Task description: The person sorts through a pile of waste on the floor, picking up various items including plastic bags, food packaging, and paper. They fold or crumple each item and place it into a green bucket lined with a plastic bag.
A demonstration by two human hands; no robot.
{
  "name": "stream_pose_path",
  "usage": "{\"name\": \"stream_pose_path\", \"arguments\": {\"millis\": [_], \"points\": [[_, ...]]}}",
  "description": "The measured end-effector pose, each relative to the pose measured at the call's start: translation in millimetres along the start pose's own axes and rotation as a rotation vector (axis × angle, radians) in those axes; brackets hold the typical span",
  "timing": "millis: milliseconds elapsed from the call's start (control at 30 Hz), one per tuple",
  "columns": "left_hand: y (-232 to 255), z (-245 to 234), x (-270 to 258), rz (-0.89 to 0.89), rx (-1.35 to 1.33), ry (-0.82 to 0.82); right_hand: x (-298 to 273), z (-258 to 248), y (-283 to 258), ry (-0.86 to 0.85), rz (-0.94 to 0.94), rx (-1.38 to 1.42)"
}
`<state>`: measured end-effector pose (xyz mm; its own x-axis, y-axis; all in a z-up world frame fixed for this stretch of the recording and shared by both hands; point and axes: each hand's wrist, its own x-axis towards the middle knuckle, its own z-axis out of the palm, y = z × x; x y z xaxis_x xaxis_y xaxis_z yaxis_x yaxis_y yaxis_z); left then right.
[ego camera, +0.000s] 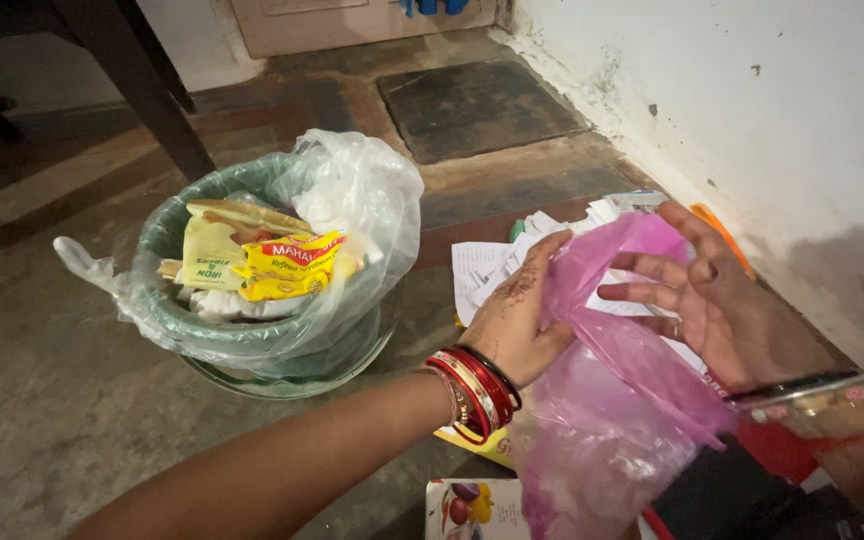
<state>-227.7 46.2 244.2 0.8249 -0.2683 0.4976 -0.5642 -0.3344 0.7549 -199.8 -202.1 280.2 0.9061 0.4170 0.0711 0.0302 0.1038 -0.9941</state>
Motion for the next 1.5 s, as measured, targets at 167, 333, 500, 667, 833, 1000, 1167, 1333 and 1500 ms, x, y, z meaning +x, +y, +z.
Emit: {"name": "stream_pose_path", "arguments": {"millis": [167,333,500,667,833,1000,1167,1333,1500], "points": [[2.3,-3.2,5.0,-0.16,0.006,0.037,-15.4,13.2,-6.8,-0.188,-0.013,-0.396],[-15.9,3.3,4.5,-0.214,-0.291,-0.062,-11.5,43.9,-10.5,0.164,0.136,-0.867],[-55.5,30.6,4.0,-0.337,-0.695,-0.261,-9.2,45.1,-21.9,0.163,-0.336,-1.123],[-54.2,26.4,4.7,-0.284,-0.725,-0.356,-8.5,33.6,-16.5,0.092,-0.046,-1.033],[-16.4,3.5,-4.7,-0.219,-0.34,-0.443,-5.3,20.4,-5.3,0.167,-0.194,-0.887],[-11.6,3.1,-6.2,-0.186,-0.151,-0.404,-7.5,16.3,-8.0,0.356,-0.221,-0.961],[12.7,-12.1,-4.6,-0.092,0.121,-0.456,-3.0,1.4,-7.9,0.542,-0.312,-1.131],[9.6,-4.2,-10.2,0.029,0.208,-0.559,-3.9,-4.3,-0.3,0.489,-0.609,-1.223],[-35.5,24.7,-11.4,0.121,0.026,-0.151,-9.1,15.1,1.7,0.33,-0.819,-1.459]]}}
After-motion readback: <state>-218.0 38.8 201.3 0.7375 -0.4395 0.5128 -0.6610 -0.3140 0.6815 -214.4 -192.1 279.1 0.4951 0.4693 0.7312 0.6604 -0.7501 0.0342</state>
